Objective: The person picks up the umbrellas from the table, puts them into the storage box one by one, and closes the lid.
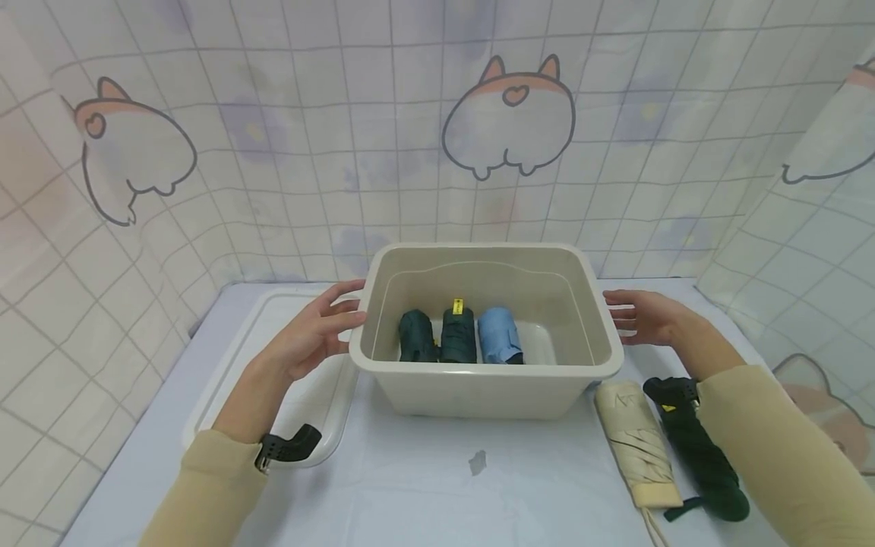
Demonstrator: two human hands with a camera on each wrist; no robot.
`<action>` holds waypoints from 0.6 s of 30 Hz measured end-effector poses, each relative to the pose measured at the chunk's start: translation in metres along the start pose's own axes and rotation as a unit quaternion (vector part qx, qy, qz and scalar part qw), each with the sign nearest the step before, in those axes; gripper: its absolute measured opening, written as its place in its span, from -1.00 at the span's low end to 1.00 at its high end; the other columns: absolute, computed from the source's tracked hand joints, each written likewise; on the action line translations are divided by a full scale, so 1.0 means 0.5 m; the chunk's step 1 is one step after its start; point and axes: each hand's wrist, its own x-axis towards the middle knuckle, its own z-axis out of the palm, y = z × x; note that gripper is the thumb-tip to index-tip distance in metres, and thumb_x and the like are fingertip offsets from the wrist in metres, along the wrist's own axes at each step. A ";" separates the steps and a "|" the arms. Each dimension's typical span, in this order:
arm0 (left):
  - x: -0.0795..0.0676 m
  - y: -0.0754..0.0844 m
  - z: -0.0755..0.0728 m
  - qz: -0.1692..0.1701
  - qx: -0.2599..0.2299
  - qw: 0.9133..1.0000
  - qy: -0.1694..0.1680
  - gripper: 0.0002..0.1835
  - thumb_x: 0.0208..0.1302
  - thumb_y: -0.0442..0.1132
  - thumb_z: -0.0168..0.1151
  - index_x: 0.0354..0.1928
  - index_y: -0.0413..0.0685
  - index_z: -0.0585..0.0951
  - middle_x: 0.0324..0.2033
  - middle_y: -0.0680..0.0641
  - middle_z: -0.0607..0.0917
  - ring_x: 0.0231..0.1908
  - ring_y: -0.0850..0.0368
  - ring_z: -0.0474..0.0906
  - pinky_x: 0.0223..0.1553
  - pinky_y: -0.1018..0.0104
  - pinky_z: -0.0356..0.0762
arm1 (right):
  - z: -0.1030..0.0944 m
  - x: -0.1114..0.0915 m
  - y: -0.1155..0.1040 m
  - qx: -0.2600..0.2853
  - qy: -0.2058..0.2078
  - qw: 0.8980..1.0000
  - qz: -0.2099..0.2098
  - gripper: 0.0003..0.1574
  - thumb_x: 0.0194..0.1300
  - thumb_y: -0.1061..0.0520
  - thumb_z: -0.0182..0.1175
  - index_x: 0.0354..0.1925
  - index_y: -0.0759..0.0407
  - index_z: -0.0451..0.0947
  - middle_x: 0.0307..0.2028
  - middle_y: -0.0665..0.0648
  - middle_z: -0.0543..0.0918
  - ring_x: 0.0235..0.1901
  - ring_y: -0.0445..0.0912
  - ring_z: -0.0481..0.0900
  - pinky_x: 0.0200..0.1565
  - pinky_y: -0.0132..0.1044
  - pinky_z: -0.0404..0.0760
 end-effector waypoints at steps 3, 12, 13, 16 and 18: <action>-0.001 0.000 0.000 0.001 0.001 1.000 0.000 -0.30 0.49 -0.31 0.17 0.56 -0.05 0.13 0.37 -0.29 0.38 0.16 -0.05 0.56 0.00 0.04 0.66 | 0.007 0.004 0.001 -0.001 -0.005 1.000 0.010 -0.10 0.62 -0.10 -0.01 0.61 0.27 -0.14 0.56 0.39 -0.04 0.52 0.23 -0.03 0.42 0.20 0.17; -0.001 0.001 0.000 0.004 -0.002 1.000 -0.003 -0.31 0.49 -0.32 0.17 0.56 -0.06 0.14 0.37 -0.30 0.38 0.16 -0.05 0.56 -0.01 0.03 0.66 | 0.012 0.023 0.012 -0.022 -0.012 0.999 0.022 -0.26 0.63 0.01 -0.10 0.53 0.36 -0.04 0.36 0.36 0.20 0.46 0.23 0.07 0.41 0.23 0.16; -0.001 0.001 0.000 0.004 -0.001 1.000 -0.002 -0.30 0.49 -0.32 0.17 0.56 -0.06 0.14 0.37 -0.30 0.38 0.16 -0.05 0.56 -0.01 0.03 0.66 | 0.013 0.025 0.014 -0.025 -0.014 0.999 0.021 -0.29 0.63 0.02 -0.11 0.51 0.37 -0.02 0.37 0.39 0.18 0.47 0.26 0.04 0.41 0.25 0.17; -0.002 0.002 0.001 0.002 0.003 1.000 -0.001 -0.30 0.49 -0.32 0.17 0.56 -0.06 0.13 0.37 -0.29 0.38 0.16 -0.05 0.56 0.00 0.04 0.66 | 0.016 0.031 0.020 -0.038 -0.017 0.999 0.014 -0.41 0.63 0.06 -0.12 0.40 0.40 0.11 0.40 0.46 0.12 0.50 0.34 -0.04 0.38 0.28 0.19; -0.002 0.002 0.001 0.002 0.004 1.000 -0.001 -0.30 0.49 -0.31 0.17 0.56 -0.06 0.13 0.37 -0.29 0.38 0.16 -0.04 0.56 -0.01 0.04 0.66 | 0.018 0.034 0.023 -0.054 -0.014 0.998 0.007 -0.54 0.64 0.07 -0.12 0.27 0.37 0.24 0.36 0.45 0.17 0.47 0.35 0.02 0.35 0.26 0.27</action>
